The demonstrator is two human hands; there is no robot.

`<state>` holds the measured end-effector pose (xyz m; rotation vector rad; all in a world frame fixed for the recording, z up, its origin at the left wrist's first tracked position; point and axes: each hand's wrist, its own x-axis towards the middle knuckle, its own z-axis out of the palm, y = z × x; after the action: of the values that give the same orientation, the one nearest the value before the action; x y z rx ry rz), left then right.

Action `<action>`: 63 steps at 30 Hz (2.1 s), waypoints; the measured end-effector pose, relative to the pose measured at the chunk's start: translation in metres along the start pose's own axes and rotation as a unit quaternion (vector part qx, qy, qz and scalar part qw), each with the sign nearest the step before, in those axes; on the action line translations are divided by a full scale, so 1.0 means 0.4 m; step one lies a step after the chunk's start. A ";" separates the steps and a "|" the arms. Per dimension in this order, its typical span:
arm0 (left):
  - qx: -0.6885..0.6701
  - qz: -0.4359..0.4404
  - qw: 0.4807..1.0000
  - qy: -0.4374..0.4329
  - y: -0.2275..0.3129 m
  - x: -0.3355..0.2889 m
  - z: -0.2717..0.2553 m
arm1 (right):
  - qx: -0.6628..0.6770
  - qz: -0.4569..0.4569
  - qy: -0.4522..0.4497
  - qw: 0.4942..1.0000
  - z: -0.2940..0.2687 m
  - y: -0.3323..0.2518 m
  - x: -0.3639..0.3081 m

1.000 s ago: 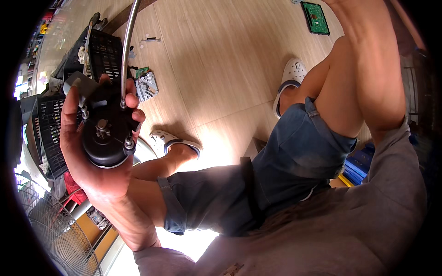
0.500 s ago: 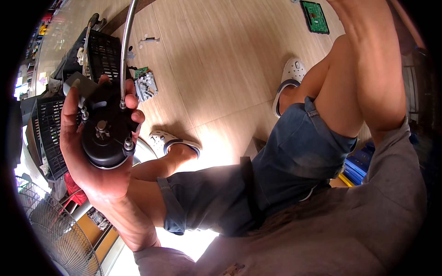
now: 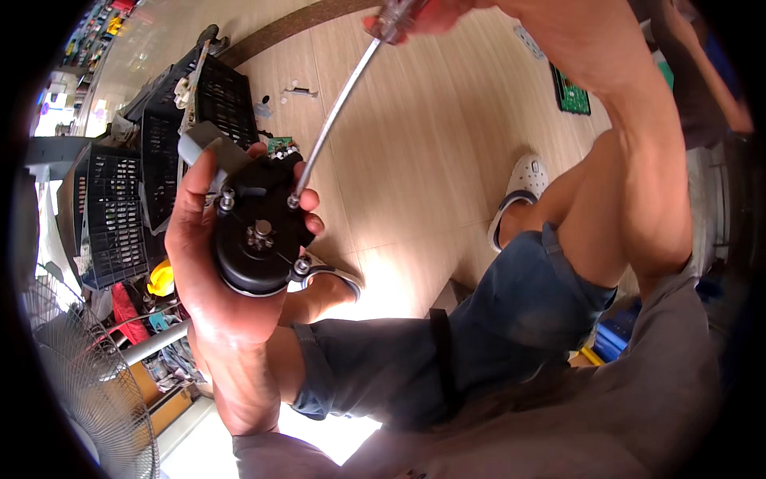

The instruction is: The person unscrews several screws from a black motor housing using a screwdriver while holding the housing in their other hand.

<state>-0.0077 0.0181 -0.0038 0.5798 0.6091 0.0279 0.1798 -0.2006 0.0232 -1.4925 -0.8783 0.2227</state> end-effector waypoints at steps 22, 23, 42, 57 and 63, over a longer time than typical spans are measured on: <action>-0.009 0.021 1.000 -0.009 -0.002 -0.012 0.005 | 0.036 -0.122 -0.023 0.992 0.015 0.013 0.011; -0.007 0.025 1.000 -0.005 0.000 -0.014 -0.001 | 0.020 -0.075 -0.061 0.995 -0.010 0.013 0.008; -0.024 0.001 1.000 -0.001 0.000 -0.012 0.003 | 0.006 -0.041 -0.099 0.994 -0.048 0.017 0.003; -0.015 0.007 1.000 0.001 -0.007 -0.009 0.011 | -0.083 -0.060 -0.077 0.992 -0.039 -0.001 0.001; -0.014 0.006 1.000 -0.009 -0.008 -0.007 0.010 | -0.046 -0.062 -0.088 0.993 -0.030 -0.003 0.001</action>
<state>-0.0085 0.0128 -0.0014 0.5554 0.5870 0.0419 0.1871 -0.2094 0.0264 -1.5133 -1.1320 0.2261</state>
